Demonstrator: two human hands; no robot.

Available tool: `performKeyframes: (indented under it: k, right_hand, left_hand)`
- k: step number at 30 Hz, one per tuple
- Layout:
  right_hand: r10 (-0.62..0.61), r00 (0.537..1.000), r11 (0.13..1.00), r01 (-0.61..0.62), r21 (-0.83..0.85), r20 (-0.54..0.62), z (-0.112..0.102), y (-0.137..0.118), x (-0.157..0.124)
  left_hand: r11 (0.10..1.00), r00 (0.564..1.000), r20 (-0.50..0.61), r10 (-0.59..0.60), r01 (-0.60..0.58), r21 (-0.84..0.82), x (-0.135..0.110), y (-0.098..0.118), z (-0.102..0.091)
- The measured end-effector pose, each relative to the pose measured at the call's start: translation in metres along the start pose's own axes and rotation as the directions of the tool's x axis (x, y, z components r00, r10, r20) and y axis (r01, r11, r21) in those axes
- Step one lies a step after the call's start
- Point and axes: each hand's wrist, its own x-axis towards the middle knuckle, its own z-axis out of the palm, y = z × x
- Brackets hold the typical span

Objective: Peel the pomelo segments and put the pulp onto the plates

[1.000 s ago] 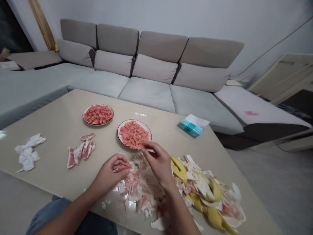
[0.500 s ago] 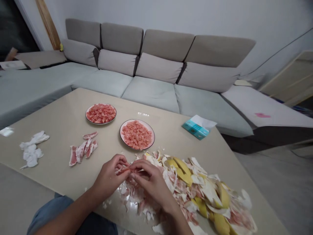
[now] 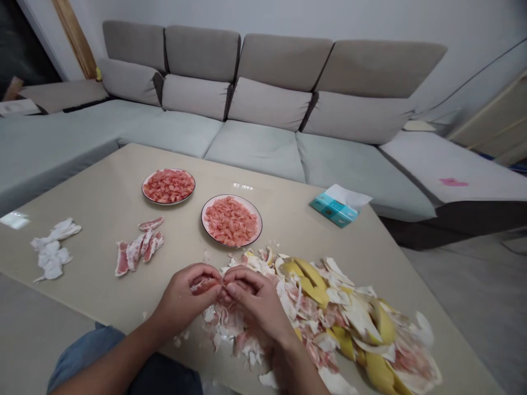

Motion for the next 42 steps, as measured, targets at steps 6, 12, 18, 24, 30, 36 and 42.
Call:
performKeyframes:
  k: [6,12,18,24,30,36,42]
  right_hand:
    - [0.136,0.990,0.941,-0.137,0.309,0.024,0.002,0.008,0.003]
    - [0.213,0.977,0.880,-0.190,0.435,-0.003,0.007,0.014,0.003]
    - [0.217,0.976,0.811,-0.179,0.557,-0.003,0.003,0.010,0.005]
    - [0.264,0.964,0.785,-0.226,0.576,0.019,-0.002,0.004,0.005]
    - [0.261,0.965,0.830,-0.233,0.507,0.017,-0.003,0.003,0.004]
    - [0.056,0.993,0.998,-0.059,-0.017,-0.107,-0.020,-0.017,0.044]
    - [-0.332,0.943,0.743,0.266,-0.614,0.008,-0.018,-0.046,0.052]
  left_hand:
    - [0.986,0.996,0.077,-0.044,0.055,-0.154,0.000,-0.004,-0.001]
    - [0.984,0.994,0.097,-0.053,0.068,-0.162,0.001,-0.002,-0.003]
    - [0.973,0.987,0.135,-0.087,0.113,-0.200,0.003,-0.005,-0.005]
    - [0.953,0.969,0.221,-0.112,0.168,-0.252,0.004,-0.003,-0.005]
    - [0.954,0.968,0.230,-0.097,0.156,-0.254,0.006,-0.001,-0.008]
    - [0.947,0.970,0.222,-0.096,0.158,-0.281,0.007,-0.004,-0.009]
    - [0.942,0.978,0.184,-0.100,0.153,-0.298,0.006,0.002,-0.011]
